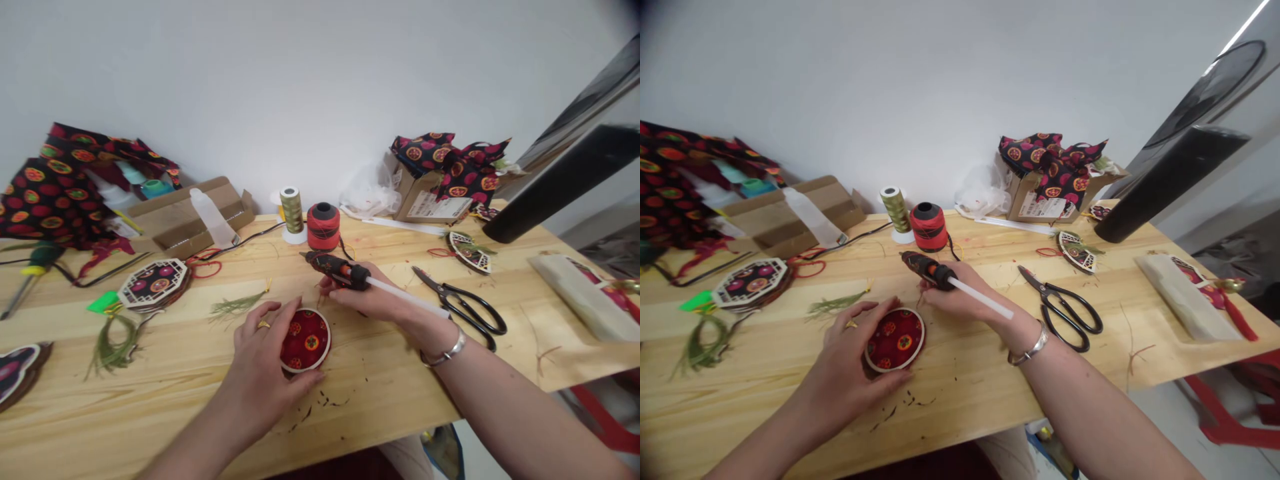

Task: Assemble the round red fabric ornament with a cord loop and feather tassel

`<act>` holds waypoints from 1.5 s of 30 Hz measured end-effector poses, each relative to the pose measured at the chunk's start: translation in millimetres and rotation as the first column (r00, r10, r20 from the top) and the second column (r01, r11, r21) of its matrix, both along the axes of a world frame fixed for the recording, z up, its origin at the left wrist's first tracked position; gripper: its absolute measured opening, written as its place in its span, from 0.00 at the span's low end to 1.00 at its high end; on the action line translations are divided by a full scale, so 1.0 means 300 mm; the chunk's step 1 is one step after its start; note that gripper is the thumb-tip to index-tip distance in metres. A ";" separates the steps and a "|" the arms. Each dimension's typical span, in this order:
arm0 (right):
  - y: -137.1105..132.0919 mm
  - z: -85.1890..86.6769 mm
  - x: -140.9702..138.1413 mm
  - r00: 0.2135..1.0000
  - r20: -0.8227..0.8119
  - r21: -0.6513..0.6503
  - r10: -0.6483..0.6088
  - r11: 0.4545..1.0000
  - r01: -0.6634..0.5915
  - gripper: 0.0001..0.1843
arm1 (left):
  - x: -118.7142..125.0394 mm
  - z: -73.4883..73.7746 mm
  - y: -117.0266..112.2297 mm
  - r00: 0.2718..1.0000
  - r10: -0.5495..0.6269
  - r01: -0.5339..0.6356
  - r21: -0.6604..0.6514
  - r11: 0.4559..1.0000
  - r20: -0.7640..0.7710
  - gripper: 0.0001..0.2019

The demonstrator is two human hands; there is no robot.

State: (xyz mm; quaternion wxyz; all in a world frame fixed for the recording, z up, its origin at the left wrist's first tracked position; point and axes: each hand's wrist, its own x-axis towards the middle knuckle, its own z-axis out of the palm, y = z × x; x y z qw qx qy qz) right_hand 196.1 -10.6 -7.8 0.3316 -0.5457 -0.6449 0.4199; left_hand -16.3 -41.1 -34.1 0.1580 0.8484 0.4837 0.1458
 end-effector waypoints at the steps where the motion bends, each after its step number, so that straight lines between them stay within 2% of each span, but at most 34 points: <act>1: 0.001 -0.002 0.001 1.000 -0.004 0.012 -0.012 1.000 0.012 0.10 | -0.001 0.001 0.000 1.000 -0.003 0.003 0.002 1.000 0.002 0.40; 4: 0.000 -0.005 0.006 0.999 -0.029 0.027 -0.019 0.999 0.020 0.10 | -0.001 0.004 0.001 1.000 -0.021 0.021 0.009 1.000 0.001 0.40; 8: -0.005 -0.003 0.009 0.996 -0.071 0.018 0.054 0.998 -0.053 0.08 | -0.002 0.006 0.000 0.999 -0.033 0.033 -0.009 0.999 0.001 0.38; 21: -0.006 0.018 0.003 0.994 -0.014 0.000 0.108 0.994 -0.108 0.09 | 0.000 -0.004 0.006 1.000 -0.029 0.029 0.037 0.999 -0.008 0.37; 45: -0.009 0.031 -0.003 0.996 0.012 -0.016 0.087 0.996 -0.087 0.08 | 0.032 0.017 -0.009 0.999 0.012 -0.011 -0.021 1.000 0.047 0.31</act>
